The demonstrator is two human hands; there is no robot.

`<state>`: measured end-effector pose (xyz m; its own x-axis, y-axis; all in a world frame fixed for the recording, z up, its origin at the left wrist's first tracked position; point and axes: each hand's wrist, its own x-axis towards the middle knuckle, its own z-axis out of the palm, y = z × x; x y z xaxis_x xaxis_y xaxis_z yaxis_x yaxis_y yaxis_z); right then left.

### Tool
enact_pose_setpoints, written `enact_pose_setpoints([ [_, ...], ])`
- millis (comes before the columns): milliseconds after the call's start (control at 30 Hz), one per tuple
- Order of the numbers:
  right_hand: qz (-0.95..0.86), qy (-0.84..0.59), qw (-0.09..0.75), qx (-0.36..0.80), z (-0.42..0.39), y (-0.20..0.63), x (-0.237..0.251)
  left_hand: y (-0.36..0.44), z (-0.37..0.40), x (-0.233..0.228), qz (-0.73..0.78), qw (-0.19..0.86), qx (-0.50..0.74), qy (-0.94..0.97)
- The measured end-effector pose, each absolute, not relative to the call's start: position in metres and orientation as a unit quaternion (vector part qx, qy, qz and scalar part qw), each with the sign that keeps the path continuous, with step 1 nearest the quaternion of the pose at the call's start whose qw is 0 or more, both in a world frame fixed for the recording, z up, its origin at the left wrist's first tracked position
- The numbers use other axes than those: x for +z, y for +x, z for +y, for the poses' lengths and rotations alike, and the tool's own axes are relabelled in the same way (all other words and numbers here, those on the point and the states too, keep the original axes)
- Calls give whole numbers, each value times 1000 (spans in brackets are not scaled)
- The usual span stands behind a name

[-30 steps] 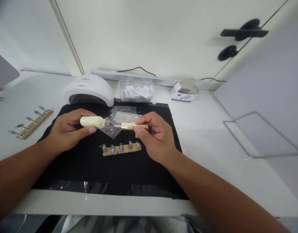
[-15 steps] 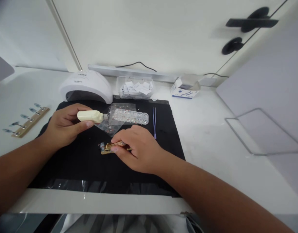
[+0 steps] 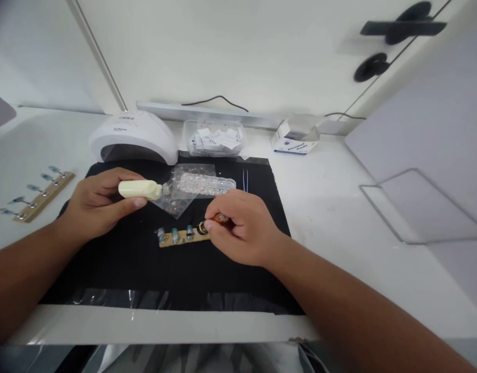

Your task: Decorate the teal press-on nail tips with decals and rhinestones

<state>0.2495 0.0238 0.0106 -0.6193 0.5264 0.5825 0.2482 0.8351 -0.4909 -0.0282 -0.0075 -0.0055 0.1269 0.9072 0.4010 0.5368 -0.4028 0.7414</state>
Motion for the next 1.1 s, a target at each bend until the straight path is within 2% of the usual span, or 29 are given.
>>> enact_pose_setpoints([
  [600,-878,-292,347,156,52,280,20,-33,-8,-9,488,226,424,729],
  [933,-815,-282,439,252,39,275,12,-34,-8,-8,487,229,420,731],
  [1100,-732,-336,493,329,32,263,-1,-33,-8,-5,477,206,428,740],
])
